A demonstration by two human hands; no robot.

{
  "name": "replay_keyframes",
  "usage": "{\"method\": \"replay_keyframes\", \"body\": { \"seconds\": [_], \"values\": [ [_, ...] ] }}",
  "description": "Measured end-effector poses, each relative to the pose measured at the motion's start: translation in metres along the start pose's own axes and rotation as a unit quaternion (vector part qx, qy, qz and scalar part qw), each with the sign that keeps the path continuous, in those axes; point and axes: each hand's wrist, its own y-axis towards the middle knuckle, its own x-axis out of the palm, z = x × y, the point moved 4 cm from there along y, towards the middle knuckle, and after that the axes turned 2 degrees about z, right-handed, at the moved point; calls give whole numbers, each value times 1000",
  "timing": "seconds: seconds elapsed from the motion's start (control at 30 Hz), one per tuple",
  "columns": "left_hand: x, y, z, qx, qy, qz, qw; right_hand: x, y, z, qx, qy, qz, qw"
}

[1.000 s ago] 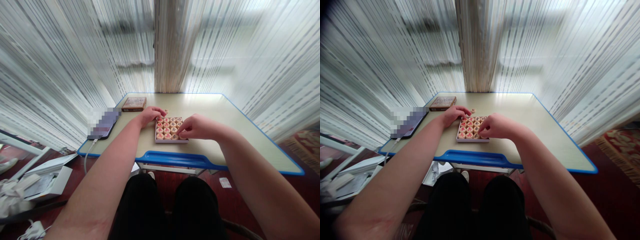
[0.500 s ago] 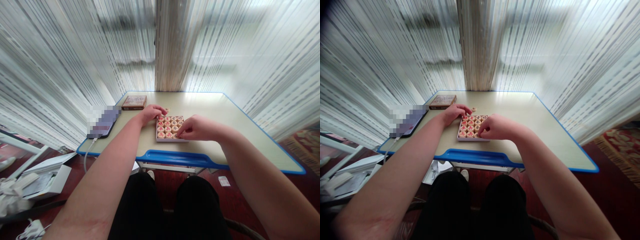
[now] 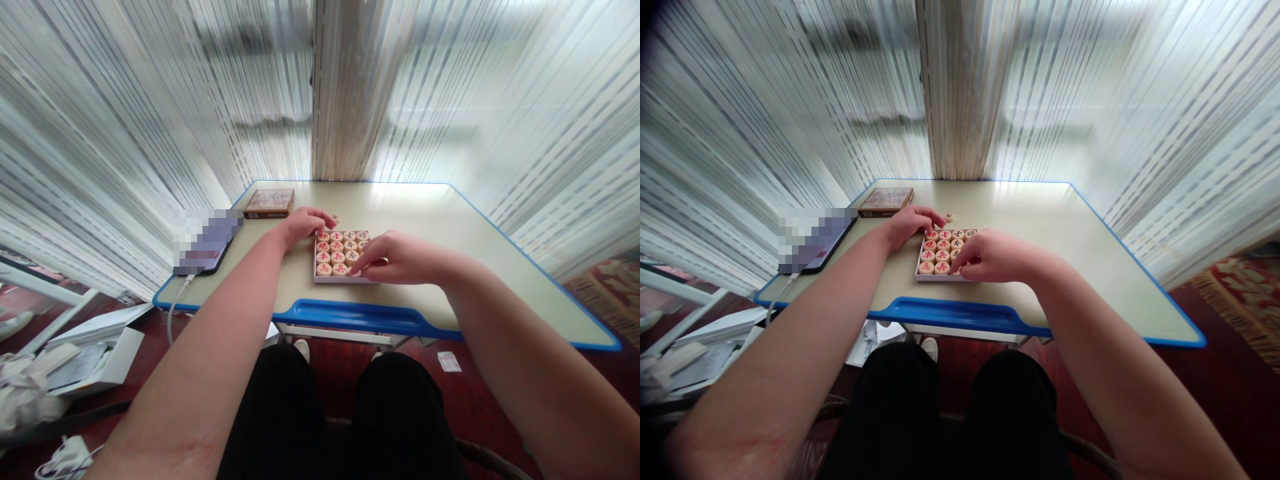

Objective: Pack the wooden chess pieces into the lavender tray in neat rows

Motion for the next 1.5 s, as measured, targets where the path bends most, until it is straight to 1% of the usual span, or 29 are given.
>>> {"method": "replay_keyframes", "body": {
  "seconds": [0.1,0.27,0.47,0.5,0.57,0.63,0.7,0.73,0.77,0.83,0.9,0.97,1.0,1.07,1.17,1.27,1.4,1.47,1.5],
  "values": [
    [-1,2,-2,2,2,-2,1000,1,1,-2,-26,-8,-9,1000],
    [-3,5,-5,10,2,-6,1000,1,2,-1,-63,-17,-1,998],
    [-2,4,-5,13,-7,4,1000,-2,3,0,-60,-14,20,998],
    [-2,4,-5,14,-3,11,1000,-4,3,2,-51,-8,29,998],
    [-4,6,-7,17,14,40,999,-8,5,10,-12,-3,62,998],
    [-7,8,-8,25,28,87,995,-12,7,24,48,-22,115,992],
    [-9,10,-7,40,31,121,991,-17,9,39,99,-74,185,975],
    [-8,10,-5,50,29,121,991,-18,11,47,120,-95,204,967],
    [-5,11,-3,63,31,108,992,-18,13,54,140,-105,214,961],
    [1,10,1,84,60,61,993,-15,17,63,159,-100,211,959],
    [7,9,2,91,112,17,989,-10,21,65,146,-78,186,968],
    [9,10,0,86,154,-1,984,-5,24,64,135,-55,162,976],
    [8,11,-2,82,161,0,983,-4,25,63,135,-49,155,977],
    [4,15,-7,73,155,13,985,-3,26,62,142,-43,149,978],
    [-4,20,-13,60,133,55,988,-4,26,62,155,-27,149,976],
    [-10,22,-14,67,128,85,986,-5,25,63,168,-19,148,974],
    [-14,21,-13,66,181,125,973,-4,23,62,177,-31,139,974],
    [-16,20,-11,69,216,150,962,-6,21,59,166,-16,149,975],
    [-17,19,-10,74,229,156,958,-8,19,56,150,-3,159,976]
  ]
}}
